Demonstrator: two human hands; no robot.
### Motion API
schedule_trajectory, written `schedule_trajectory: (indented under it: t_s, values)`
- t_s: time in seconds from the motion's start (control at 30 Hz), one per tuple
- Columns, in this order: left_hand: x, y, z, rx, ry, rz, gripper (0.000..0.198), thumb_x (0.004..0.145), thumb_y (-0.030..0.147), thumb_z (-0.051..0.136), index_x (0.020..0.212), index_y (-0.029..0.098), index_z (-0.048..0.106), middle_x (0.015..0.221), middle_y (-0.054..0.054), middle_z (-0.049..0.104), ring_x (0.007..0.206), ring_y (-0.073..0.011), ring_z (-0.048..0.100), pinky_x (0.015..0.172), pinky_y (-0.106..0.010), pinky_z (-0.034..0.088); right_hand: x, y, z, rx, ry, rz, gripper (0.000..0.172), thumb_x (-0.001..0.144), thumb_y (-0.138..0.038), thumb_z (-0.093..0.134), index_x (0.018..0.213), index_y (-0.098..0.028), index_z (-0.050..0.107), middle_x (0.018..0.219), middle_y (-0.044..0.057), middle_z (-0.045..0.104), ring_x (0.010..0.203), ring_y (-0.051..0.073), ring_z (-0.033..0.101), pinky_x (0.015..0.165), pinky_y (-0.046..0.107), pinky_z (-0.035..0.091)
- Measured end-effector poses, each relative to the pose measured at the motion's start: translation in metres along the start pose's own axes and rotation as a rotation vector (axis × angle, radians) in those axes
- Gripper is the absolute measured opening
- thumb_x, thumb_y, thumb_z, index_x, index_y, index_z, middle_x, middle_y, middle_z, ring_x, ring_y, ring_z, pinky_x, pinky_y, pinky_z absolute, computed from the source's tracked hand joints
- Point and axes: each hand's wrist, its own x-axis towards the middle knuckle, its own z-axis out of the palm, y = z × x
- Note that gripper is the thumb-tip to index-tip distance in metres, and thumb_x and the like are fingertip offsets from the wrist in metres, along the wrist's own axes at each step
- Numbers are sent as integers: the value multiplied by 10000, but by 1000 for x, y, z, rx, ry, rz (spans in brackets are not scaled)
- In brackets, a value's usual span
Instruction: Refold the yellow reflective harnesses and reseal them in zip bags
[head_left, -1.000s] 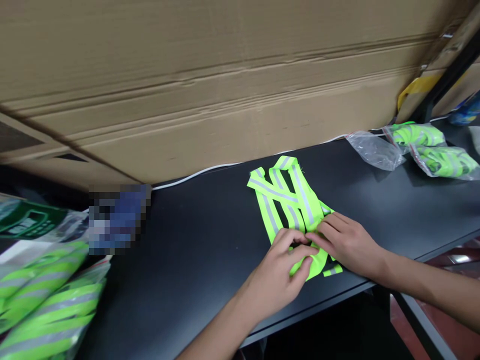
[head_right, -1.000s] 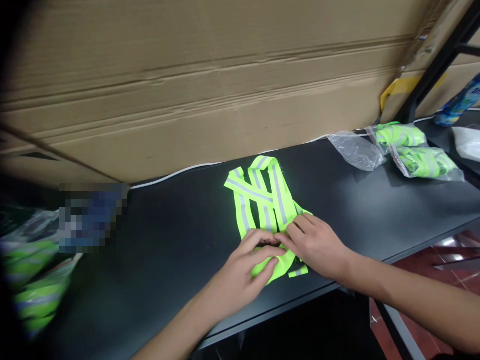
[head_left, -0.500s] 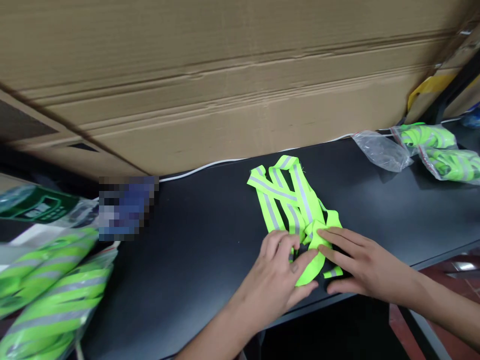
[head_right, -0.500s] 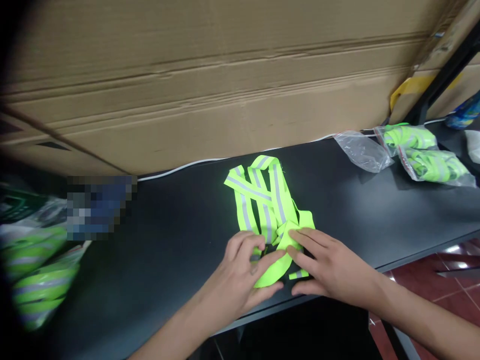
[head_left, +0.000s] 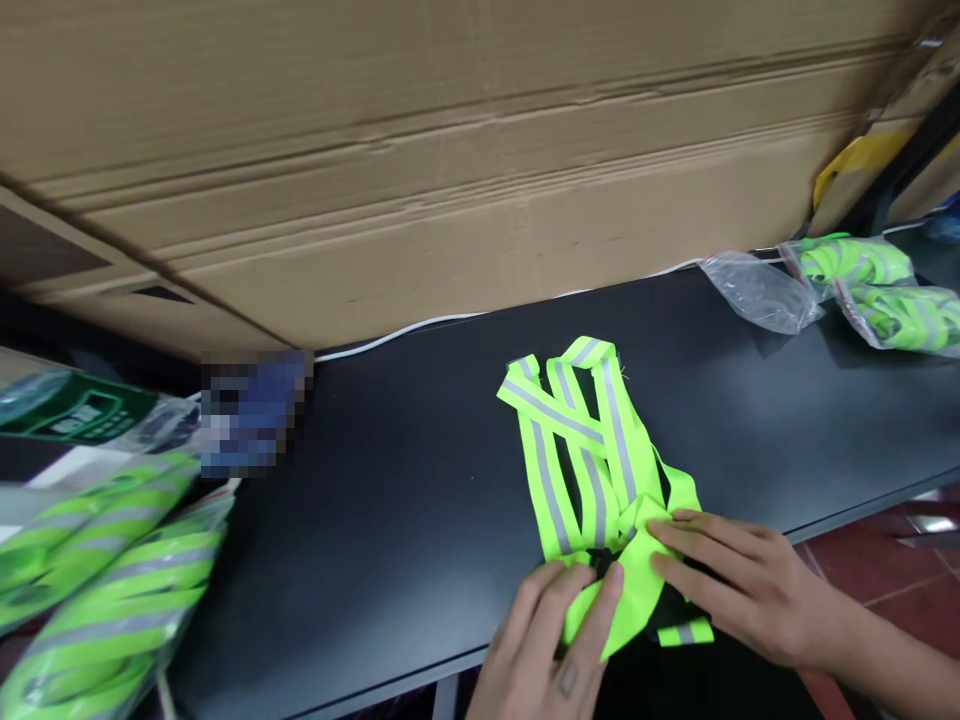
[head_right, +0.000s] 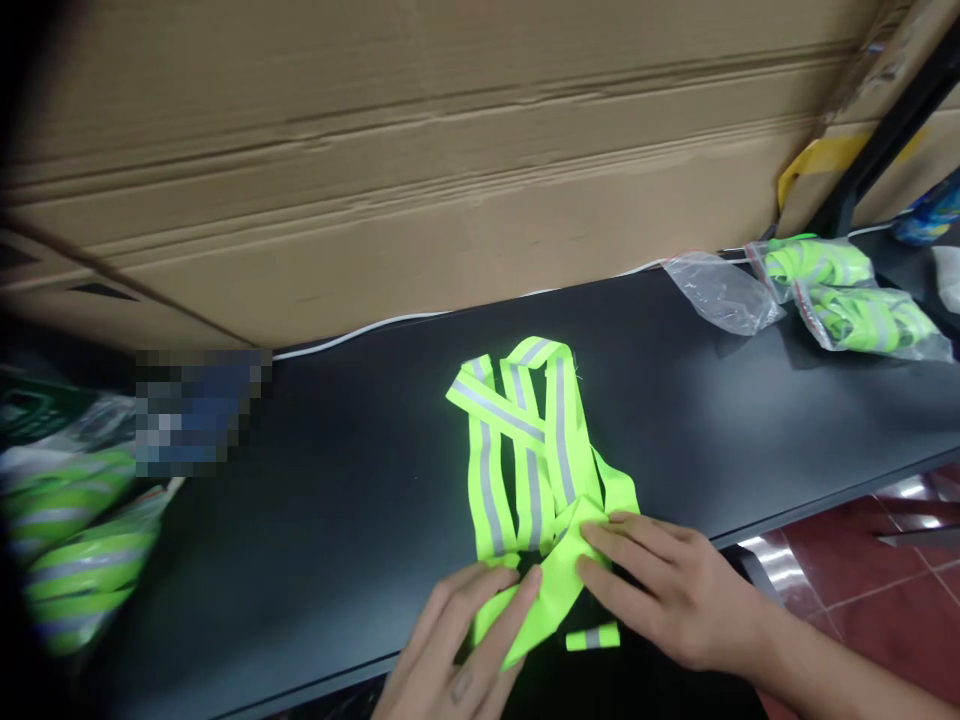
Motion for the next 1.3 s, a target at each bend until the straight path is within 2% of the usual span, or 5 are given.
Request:
schedule_trajectory:
  t_s: [0.37,0.57,0.73,0.93,1.3]
  values:
    - [72,-53,-15,-296,-115,-283,313,1002,464,525,861,199,615,1119,-87,548,1072,-273,518,915,-466,523,65,55,-8,557,-342,355,288,1061,-392,424,944,-189,592,895,34,652,810,164,613,750,304,503]
    - [78,-65,-8,-217,26,-351,426,967,487,588,1232,183,452,1109,-93,516,1001,-254,561,836,-456,563,86,65,2,368,-525,424,411,1083,-415,254,862,-186,513,779,26,611,670,167,568,669,318,425]
    - [75,-59,0,35,187,-222,210,1029,320,509,1166,161,520,1104,-118,557,958,-237,653,787,-401,604,84,50,23,85,-364,506,414,1067,-429,246,1038,-129,530,752,56,616,585,206,595,535,324,401]
    - [64,-40,10,221,153,-69,448,1015,251,502,1384,2,454,1390,-267,564,1409,-389,451,1064,-527,525,78,40,29,-61,29,418,244,1021,-306,461,1167,-139,565,1188,190,549,1118,312,604,890,445,546]
    - [67,-35,9,160,-11,-93,569,995,324,532,1527,188,385,1520,-257,432,1487,-465,275,1047,-647,471,63,31,39,144,-119,529,556,1063,-320,341,1566,-132,196,1637,205,266,1548,302,176,1204,567,333]
